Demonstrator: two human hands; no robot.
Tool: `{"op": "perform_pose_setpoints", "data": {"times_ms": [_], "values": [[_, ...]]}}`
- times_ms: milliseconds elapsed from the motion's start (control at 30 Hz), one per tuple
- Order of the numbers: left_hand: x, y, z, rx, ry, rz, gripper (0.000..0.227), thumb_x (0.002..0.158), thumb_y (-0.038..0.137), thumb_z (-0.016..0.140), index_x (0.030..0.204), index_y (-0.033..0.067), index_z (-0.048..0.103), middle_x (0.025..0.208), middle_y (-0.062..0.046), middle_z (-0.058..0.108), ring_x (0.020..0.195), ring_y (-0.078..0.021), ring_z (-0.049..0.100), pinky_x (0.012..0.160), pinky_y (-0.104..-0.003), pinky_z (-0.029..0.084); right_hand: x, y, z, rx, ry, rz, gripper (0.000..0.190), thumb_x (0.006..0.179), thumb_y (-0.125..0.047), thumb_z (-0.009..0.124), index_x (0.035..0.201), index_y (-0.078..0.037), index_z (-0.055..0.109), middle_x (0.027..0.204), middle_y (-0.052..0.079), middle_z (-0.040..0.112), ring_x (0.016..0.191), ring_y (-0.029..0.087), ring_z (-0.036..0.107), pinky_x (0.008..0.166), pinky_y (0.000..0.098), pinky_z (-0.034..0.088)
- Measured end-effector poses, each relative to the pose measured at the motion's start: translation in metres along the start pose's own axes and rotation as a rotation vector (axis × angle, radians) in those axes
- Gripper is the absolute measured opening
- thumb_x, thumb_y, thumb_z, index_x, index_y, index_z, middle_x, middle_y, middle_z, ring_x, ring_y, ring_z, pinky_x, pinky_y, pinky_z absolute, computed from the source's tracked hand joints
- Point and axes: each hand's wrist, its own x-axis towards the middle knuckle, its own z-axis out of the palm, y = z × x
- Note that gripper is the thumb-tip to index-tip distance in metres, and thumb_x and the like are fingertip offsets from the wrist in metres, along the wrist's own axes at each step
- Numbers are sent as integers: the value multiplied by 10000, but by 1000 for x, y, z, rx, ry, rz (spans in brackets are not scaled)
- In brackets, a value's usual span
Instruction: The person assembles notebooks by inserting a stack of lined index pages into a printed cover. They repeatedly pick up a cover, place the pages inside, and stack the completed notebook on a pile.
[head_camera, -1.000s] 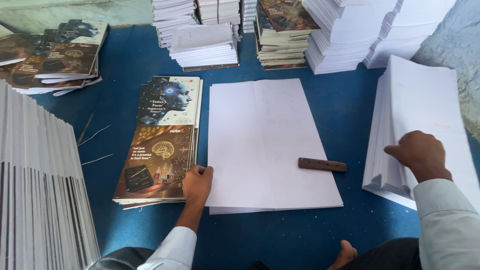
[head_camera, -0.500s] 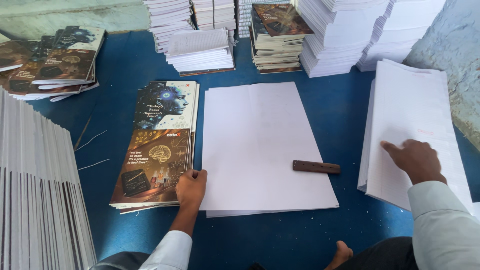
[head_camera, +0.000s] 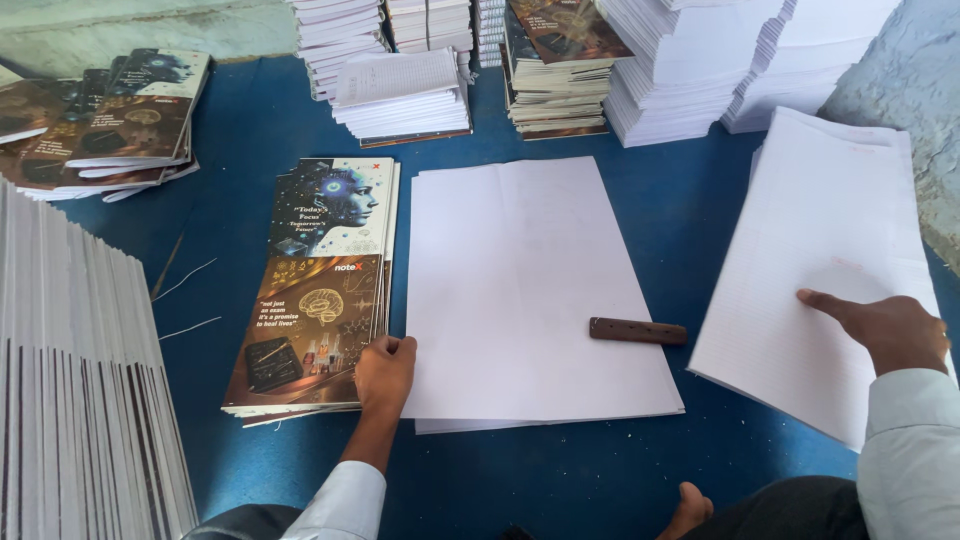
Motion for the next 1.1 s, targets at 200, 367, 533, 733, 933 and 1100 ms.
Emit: {"op": "perform_pose_setpoints", "data": {"times_ms": [200,367,533,733,933,1100], "values": [[4,-6,3,4,17,35,384,851,386,654,971,39,766,896,-173,773,910,-328,735,928,-433,534,-31,-5,-25,265,-34,-18,688,790,-492,859,1096,105,706,1025,307,738,839,446,714,798,464,568],[6,-6,5,-22,-13,5,382,877,369,625,1050,52,751,967,-187,768,964,-331,734,943,-435,538,-44,-13,-46,508,-74,64,535,847,-297,900,1121,107,681,979,299,750,720,391,740,757,410,581],[4,-2,4,7,-37,-1,392,882,360,617,1114,67,736,1043,-182,756,1007,-325,714,934,-436,541,-31,-12,-48,781,-347,135,538,943,-212,755,1308,94,505,1087,361,672,855,425,717,804,520,574],[-2,2,5,-111,-130,-28,417,862,299,720,1160,8,710,1034,-155,772,951,-253,750,861,-371,573,-32,-24,-61,851,-388,73,488,978,-119,677,1358,135,505,1164,384,653,922,449,706,875,526,581],[1,0,2,-143,-148,26,358,856,204,711,1163,20,726,1010,-141,791,919,-235,769,851,-359,580,-63,-43,-95,914,-225,-190,493,970,-38,666,1417,117,528,1179,361,662,936,429,718,851,469,591],[1,8,-9,20,-127,44,371,871,240,705,1211,93,717,1055,-105,784,986,-237,747,915,-371,551,-79,-70,-110,1088,-399,-283,466,906,-29,669,1357,63,592,1190,249,686,1009,334,706,852,407,601]]}}
